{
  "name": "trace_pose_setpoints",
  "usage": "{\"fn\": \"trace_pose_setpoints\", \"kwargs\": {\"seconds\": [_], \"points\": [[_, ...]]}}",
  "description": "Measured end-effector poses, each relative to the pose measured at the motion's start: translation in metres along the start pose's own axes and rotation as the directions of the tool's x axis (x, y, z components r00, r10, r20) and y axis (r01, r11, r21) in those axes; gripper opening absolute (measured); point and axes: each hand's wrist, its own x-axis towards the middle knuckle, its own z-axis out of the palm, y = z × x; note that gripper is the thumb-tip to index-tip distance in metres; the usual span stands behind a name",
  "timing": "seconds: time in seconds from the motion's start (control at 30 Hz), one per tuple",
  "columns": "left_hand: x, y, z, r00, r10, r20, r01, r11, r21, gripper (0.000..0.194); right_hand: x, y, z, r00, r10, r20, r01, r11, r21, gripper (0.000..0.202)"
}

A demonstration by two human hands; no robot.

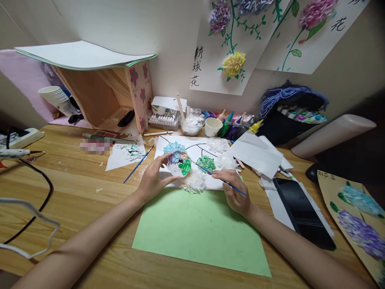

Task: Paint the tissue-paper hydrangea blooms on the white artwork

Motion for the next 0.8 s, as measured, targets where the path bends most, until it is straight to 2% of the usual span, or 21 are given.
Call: {"fn": "trace_pose_setpoints", "kwargs": {"seconds": [0.27, 0.4, 0.57, 0.67, 0.73, 0.8], "points": [[0.0007, 0.0007, 0.0000, 1.000, 0.009, 0.002, -0.009, 1.000, 0.004, 0.067, 0.0028, -0.0009, 0.0012, 0.998, 0.028, 0.048, -0.028, 1.000, -0.004, 0.030], [0.0005, 0.0000, 0.0005, 1.000, 0.010, 0.003, -0.010, 1.000, 0.003, 0.068, 0.0031, -0.0012, 0.0010, 1.000, 0.022, 0.022, -0.022, 1.000, 0.001, 0.030], [0.0000, -0.0003, 0.0011, 1.000, 0.017, -0.001, -0.017, 1.000, 0.012, 0.068, 0.0019, -0.0011, 0.0000, 0.999, 0.024, 0.048, -0.025, 1.000, 0.012, 0.033], [0.0004, -0.0002, 0.0009, 1.000, 0.006, -0.006, -0.006, 1.000, 0.010, 0.068, -0.0018, -0.0008, -0.0005, 0.999, 0.029, 0.014, -0.030, 0.998, 0.056, 0.032], [0.0013, -0.0006, 0.0005, 0.999, -0.023, -0.022, 0.023, 1.000, 0.003, 0.067, -0.0036, 0.0001, 0.0001, 0.993, 0.115, -0.032, -0.110, 0.986, 0.129, 0.028], [0.0026, -0.0016, 0.0004, 0.996, -0.075, -0.054, 0.075, 0.997, -0.012, 0.066, -0.0032, 0.0025, 0.0013, 0.951, 0.296, -0.092, -0.263, 0.927, 0.269, 0.022]]}}
